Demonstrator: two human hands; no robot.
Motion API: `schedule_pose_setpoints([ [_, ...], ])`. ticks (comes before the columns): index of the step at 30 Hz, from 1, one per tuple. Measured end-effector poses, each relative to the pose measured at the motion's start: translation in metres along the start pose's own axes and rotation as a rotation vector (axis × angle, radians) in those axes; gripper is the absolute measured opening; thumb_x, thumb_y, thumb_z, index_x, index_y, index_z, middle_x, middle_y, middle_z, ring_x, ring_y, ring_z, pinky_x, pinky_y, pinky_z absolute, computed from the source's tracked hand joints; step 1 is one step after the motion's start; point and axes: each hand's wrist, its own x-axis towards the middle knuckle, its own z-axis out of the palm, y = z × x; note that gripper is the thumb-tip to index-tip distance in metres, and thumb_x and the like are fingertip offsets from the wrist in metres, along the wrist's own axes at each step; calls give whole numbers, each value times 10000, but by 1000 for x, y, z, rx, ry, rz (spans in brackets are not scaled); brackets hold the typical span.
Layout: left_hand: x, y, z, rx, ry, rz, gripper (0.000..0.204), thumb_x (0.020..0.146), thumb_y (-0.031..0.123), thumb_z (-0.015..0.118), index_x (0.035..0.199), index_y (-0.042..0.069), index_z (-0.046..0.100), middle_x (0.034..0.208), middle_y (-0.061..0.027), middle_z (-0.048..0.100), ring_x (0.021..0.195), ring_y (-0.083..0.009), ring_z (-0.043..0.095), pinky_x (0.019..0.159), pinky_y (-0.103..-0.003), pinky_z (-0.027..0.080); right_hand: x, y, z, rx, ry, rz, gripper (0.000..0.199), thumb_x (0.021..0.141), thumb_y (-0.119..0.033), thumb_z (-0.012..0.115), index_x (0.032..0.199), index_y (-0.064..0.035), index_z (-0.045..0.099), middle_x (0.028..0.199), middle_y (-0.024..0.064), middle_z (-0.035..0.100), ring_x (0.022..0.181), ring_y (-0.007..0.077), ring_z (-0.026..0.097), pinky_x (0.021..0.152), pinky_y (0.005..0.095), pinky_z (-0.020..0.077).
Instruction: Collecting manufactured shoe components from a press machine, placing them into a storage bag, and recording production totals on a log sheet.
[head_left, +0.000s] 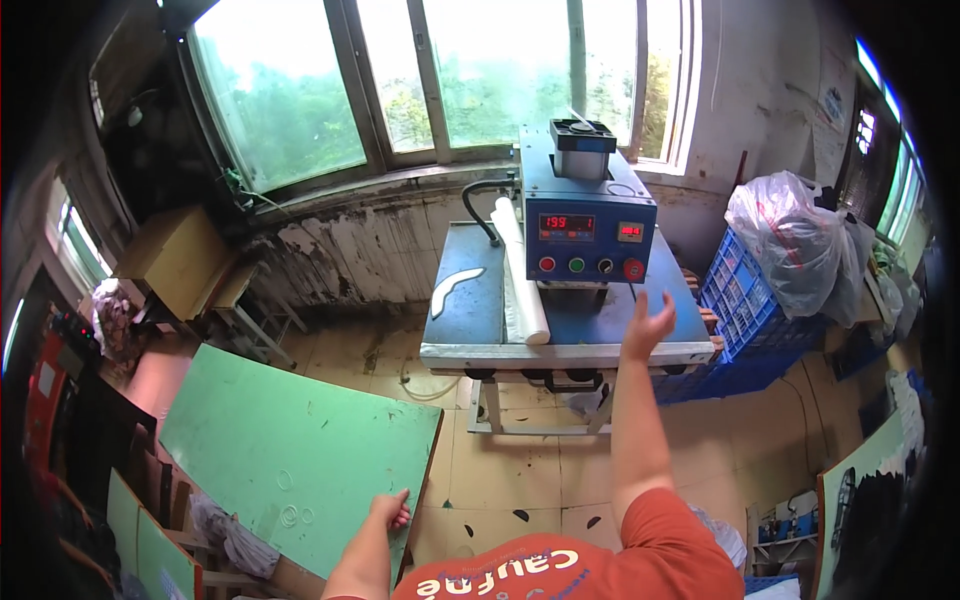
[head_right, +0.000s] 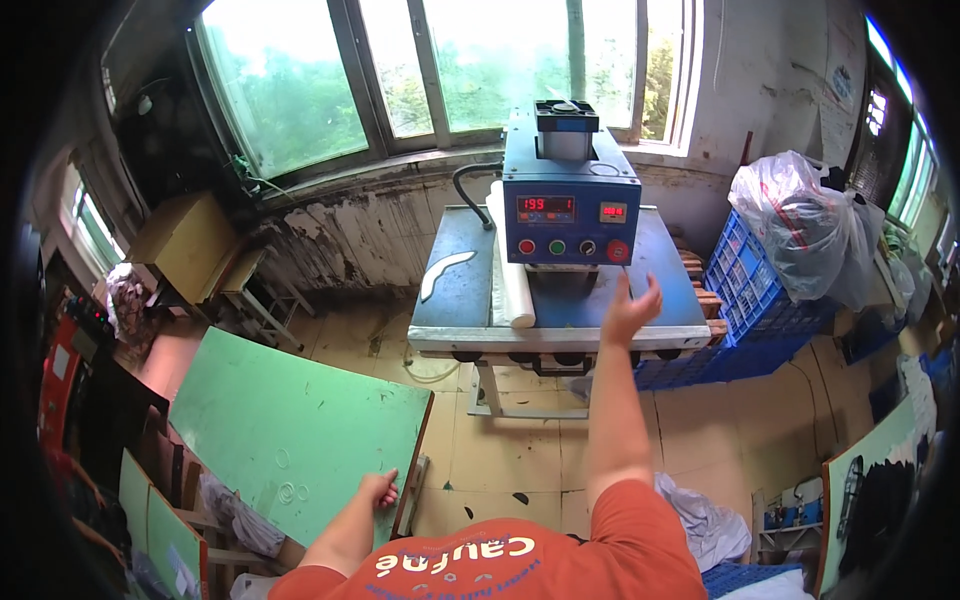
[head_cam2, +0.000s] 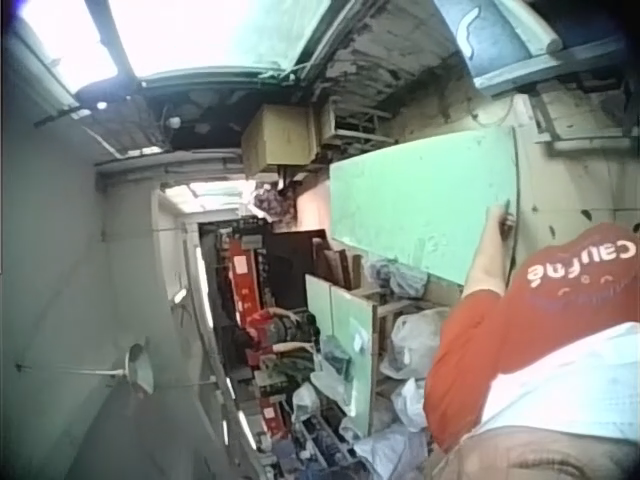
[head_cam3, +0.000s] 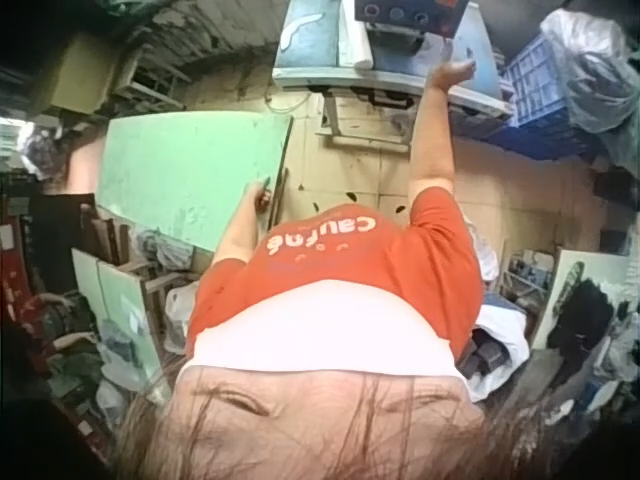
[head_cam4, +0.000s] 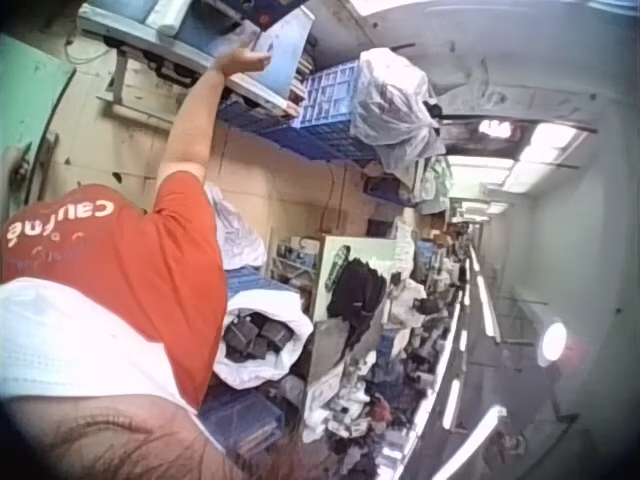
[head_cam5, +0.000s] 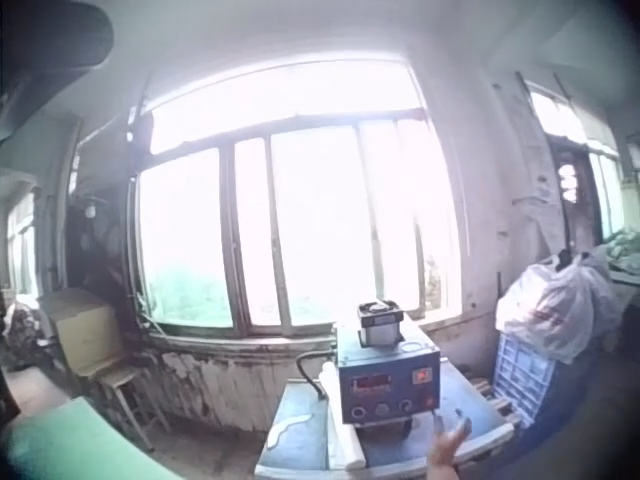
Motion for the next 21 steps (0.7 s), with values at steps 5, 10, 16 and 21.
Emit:
schedule_pose_setpoints([
  [5,0,9,2,-2,5,23,470,873,464,511,662,46,548,533,-72,574,366,-155,488,361,-297,385,90,7,50,-10,-323,34,624,753,-474,662,1119,15,534,1088,166,587,1031,318,522,892,403,381],
  [10,3,1,-1,-13,14,8,465,874,455,516,660,44,552,530,-71,572,364,-152,487,356,-298,383,93,2,63,88,-573,194,611,764,-434,688,1096,56,536,941,108,627,837,152,585,753,279,455],
  [16,2,-1,0,-20,14,14,461,872,448,524,654,43,558,531,-68,572,362,-151,488,350,-297,382,93,1,62,98,-546,184,611,745,-471,692,1047,41,551,908,90,630,799,144,587,734,285,458],
  [21,-1,1,0,-12,33,14,465,872,449,524,649,42,560,538,-72,579,363,-154,491,352,-300,385,93,-15,54,-144,-556,56,662,769,-571,597,1080,12,545,949,145,635,894,259,611,790,352,445],
])
